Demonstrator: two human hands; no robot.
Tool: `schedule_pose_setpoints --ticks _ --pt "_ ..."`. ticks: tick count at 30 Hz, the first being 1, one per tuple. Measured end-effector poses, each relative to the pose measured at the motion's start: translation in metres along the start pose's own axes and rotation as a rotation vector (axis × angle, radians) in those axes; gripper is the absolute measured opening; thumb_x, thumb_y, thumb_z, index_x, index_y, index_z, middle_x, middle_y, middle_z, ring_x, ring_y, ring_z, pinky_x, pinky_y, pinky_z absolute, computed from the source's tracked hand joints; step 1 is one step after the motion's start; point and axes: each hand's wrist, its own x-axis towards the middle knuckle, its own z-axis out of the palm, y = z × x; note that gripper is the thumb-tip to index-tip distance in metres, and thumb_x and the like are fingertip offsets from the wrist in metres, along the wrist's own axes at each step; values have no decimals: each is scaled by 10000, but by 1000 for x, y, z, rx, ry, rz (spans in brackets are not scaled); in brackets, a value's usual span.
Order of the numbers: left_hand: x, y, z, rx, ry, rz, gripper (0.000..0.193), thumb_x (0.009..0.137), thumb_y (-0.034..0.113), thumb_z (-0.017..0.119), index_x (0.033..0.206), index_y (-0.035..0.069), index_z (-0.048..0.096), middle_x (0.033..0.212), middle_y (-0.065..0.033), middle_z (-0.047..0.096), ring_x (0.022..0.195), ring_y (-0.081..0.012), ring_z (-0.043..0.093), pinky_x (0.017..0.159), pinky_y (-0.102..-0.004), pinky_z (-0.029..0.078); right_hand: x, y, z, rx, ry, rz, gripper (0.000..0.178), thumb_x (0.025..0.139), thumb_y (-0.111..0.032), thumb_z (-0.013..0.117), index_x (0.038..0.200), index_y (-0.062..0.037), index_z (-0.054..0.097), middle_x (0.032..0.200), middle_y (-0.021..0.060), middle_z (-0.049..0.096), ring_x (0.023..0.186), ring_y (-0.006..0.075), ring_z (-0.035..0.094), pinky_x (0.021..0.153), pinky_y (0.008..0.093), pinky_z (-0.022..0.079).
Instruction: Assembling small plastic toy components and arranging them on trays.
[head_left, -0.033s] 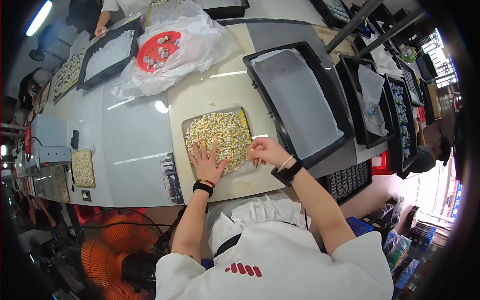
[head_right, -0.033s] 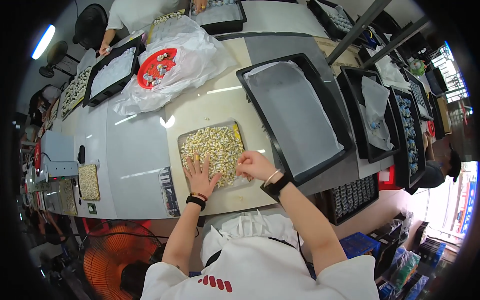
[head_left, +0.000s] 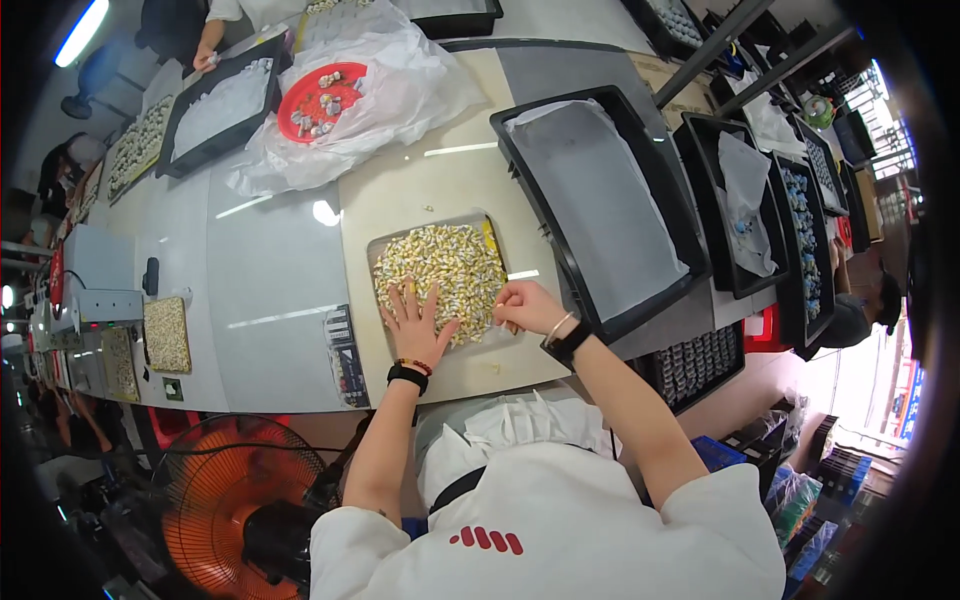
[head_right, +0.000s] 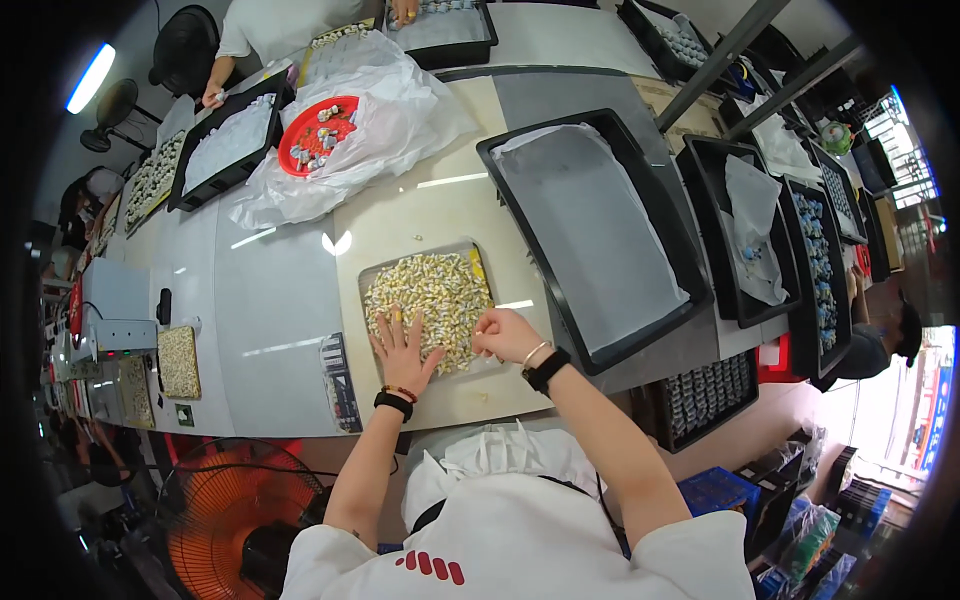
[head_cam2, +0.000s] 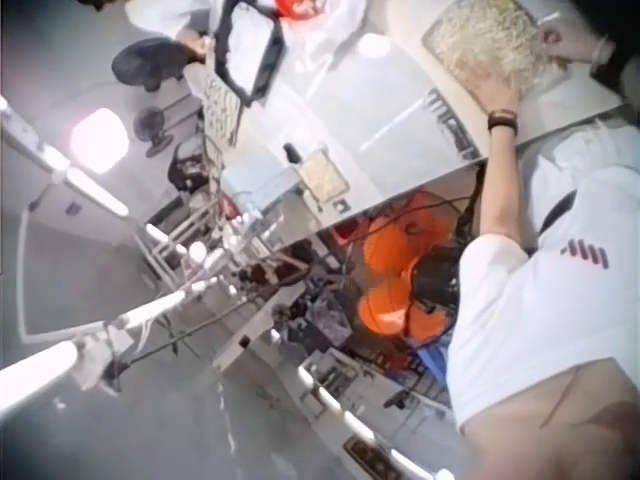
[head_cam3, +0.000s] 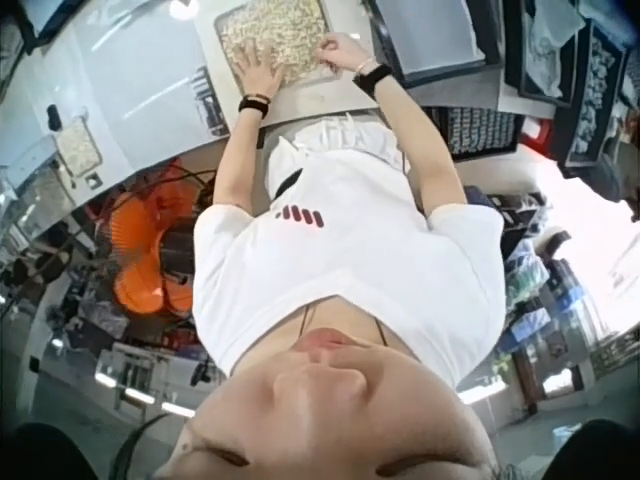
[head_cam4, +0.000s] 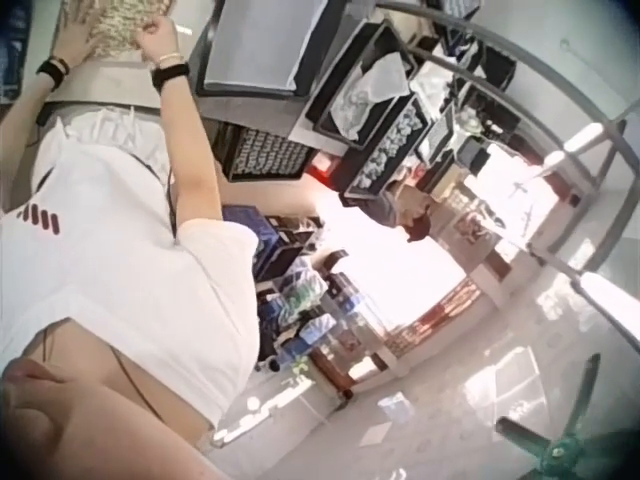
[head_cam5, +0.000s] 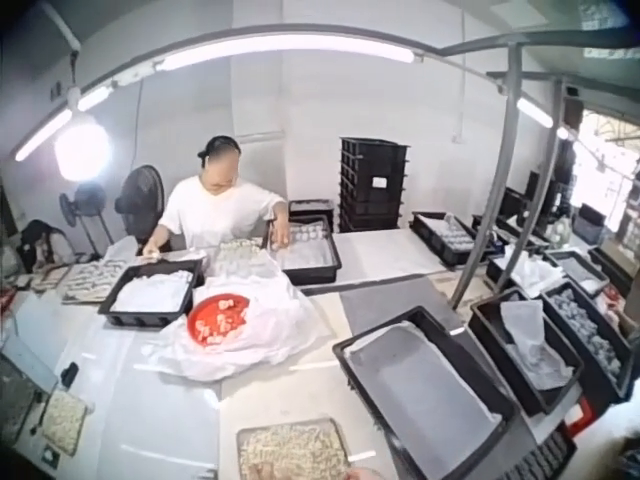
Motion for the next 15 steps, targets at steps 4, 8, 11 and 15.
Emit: schedule_pose_setpoints --ticks 4,8,11,15 --pt "-17 -12 1 13 -74 55 671 798 502 515 1368 218 304 1452 -148 141 1329 -402 62 1008 -617 53 32 46 20 -451 208 -49 158 697 -174 659 757 -43 595 727 91 637 626 204 606 580 318 487" --pt "-14 -11 -15 -49 -85 50 677 797 499 510 1373 217 294 1453 -132 149 1334 -382 67 1012 -613 49 21 7 30 -822 323 -55 237 706 -265 653 789 -45 620 768 85 630 762 278 596 703 374 483" --pt "15 -5 -26 -62 -15 92 614 834 419 488 1369 183 303 1448 -121 179 1334 -379 81 1013 -608 65 33 -4 36 -838 462 -483 363 761 -288 601 1044 -65 565 1079 136 559 1054 292 503 871 397 417" --pt "58 -16 -21 -8 5 104 534 863 349 465 1356 192 330 1427 -115 231 1319 -376 139 1013 -602 95 75 8 52 -1139 405 -573 609 826 -351 522 1330 -89 304 1323 165 344 1291 328 229 1024 491 218"
